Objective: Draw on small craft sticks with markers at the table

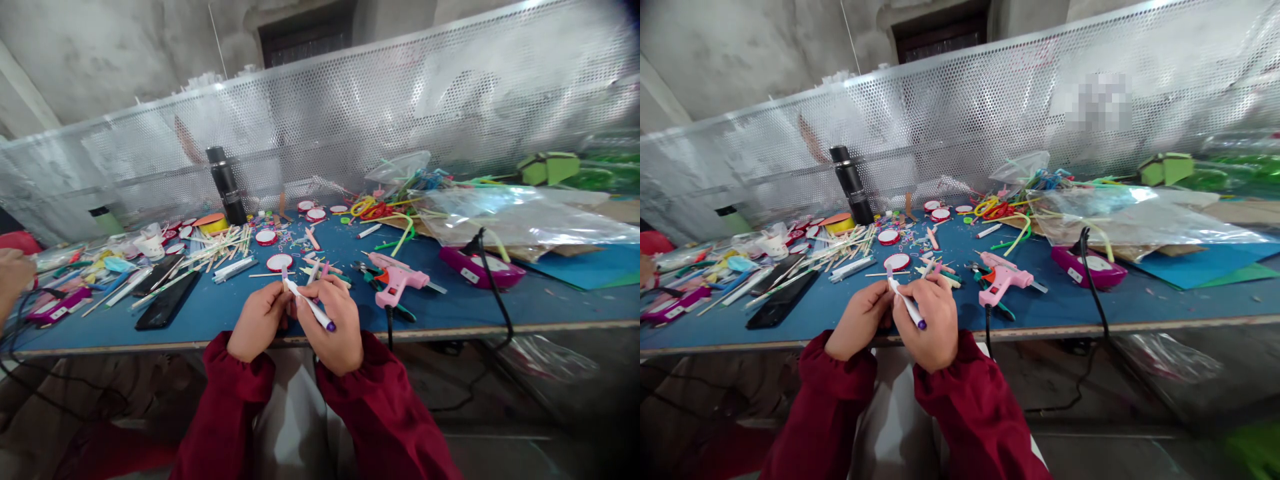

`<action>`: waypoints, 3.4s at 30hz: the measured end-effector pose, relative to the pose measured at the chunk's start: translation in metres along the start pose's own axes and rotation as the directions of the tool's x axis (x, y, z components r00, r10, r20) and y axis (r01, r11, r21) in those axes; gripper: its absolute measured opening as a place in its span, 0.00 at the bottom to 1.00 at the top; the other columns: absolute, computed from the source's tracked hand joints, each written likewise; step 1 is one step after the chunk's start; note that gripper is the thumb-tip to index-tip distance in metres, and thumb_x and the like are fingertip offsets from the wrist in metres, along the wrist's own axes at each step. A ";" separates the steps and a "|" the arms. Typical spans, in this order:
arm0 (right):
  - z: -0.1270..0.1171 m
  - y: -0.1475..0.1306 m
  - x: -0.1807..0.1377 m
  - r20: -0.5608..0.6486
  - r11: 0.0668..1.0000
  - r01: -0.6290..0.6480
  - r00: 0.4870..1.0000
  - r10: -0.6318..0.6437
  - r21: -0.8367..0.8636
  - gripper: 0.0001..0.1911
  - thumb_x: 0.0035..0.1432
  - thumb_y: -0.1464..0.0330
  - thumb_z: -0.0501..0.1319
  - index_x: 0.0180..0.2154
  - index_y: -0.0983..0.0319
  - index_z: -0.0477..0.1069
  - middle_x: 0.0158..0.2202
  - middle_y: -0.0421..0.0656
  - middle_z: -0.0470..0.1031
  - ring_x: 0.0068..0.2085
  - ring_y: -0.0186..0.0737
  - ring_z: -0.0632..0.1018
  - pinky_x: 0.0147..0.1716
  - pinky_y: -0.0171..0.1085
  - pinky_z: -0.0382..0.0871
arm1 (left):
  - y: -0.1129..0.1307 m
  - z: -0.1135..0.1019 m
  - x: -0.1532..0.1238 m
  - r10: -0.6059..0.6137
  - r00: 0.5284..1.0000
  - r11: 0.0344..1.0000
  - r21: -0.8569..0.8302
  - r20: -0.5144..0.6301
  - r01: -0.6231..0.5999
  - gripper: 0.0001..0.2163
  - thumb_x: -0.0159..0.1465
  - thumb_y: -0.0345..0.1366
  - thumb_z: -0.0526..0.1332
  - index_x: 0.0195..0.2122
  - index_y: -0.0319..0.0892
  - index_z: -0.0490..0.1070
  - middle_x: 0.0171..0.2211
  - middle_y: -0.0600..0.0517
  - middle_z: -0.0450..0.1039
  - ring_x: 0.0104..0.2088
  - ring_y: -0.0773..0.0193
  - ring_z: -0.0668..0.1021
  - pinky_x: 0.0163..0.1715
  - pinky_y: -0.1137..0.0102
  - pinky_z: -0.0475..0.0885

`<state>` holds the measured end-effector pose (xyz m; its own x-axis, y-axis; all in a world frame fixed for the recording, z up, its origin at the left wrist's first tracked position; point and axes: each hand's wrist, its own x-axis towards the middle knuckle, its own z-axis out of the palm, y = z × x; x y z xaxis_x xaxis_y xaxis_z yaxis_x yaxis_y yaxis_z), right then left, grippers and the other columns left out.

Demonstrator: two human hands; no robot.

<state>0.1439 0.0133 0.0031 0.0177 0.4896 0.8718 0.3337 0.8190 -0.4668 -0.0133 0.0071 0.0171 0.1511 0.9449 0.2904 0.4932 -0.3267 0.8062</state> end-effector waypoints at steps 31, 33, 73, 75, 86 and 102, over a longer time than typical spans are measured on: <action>0.001 0.000 -0.001 0.016 1.000 -0.006 1.000 0.006 -0.026 0.05 0.63 0.72 0.60 0.36 0.56 0.71 0.31 0.37 0.80 0.34 0.40 0.80 0.53 0.48 0.66 | 0.002 0.000 0.000 -0.012 1.000 1.000 -0.023 -0.016 0.011 0.16 0.73 0.47 0.53 0.31 0.43 0.67 0.21 0.57 0.67 0.23 0.67 0.69 0.25 0.72 0.64; 0.001 0.000 -0.001 -0.007 0.999 -0.011 1.000 0.011 -0.041 0.05 0.63 0.72 0.60 0.36 0.57 0.71 0.31 0.37 0.80 0.34 0.40 0.80 0.52 0.47 0.67 | 0.002 -0.001 0.000 -0.026 1.000 0.999 -0.023 -0.016 0.025 0.16 0.73 0.46 0.53 0.32 0.43 0.68 0.21 0.57 0.67 0.22 0.67 0.70 0.24 0.72 0.63; 0.002 0.000 -0.002 0.010 0.999 0.012 1.000 -0.012 -0.053 0.04 0.64 0.72 0.60 0.37 0.57 0.71 0.32 0.37 0.80 0.36 0.40 0.80 0.54 0.47 0.65 | 0.001 0.000 0.000 -0.009 1.000 1.000 -0.028 -0.023 0.008 0.16 0.73 0.46 0.53 0.32 0.42 0.67 0.21 0.57 0.67 0.22 0.67 0.70 0.25 0.72 0.64; 0.002 0.000 -0.002 -0.016 0.997 0.006 1.000 -0.007 -0.075 0.04 0.64 0.72 0.60 0.37 0.57 0.71 0.32 0.38 0.80 0.35 0.40 0.80 0.52 0.47 0.67 | 0.000 0.000 0.000 -0.017 1.000 0.999 -0.033 -0.017 0.016 0.15 0.73 0.45 0.53 0.33 0.42 0.69 0.22 0.57 0.67 0.22 0.68 0.70 0.24 0.73 0.64; 0.003 0.002 -0.004 -0.018 0.998 0.016 1.000 -0.017 -0.068 0.04 0.64 0.72 0.60 0.37 0.56 0.70 0.32 0.37 0.80 0.35 0.40 0.80 0.54 0.48 0.66 | 0.000 -0.001 -0.001 -0.027 1.000 0.998 -0.058 -0.003 0.027 0.15 0.73 0.45 0.53 0.34 0.42 0.68 0.22 0.57 0.66 0.23 0.68 0.70 0.24 0.73 0.64; 0.002 0.001 -0.002 -0.038 0.999 0.016 0.999 -0.018 -0.052 0.04 0.64 0.72 0.60 0.38 0.56 0.71 0.33 0.37 0.81 0.36 0.39 0.80 0.53 0.47 0.66 | 0.000 -0.003 -0.001 0.006 1.000 0.999 -0.040 0.030 -0.005 0.17 0.74 0.45 0.52 0.32 0.42 0.68 0.22 0.57 0.67 0.22 0.69 0.69 0.24 0.73 0.61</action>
<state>0.1423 0.0140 0.0007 0.0473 0.4630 0.8851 0.3823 0.8102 -0.4443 -0.0155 0.0062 0.0184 0.1796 0.9431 0.2798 0.4580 -0.3319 0.8247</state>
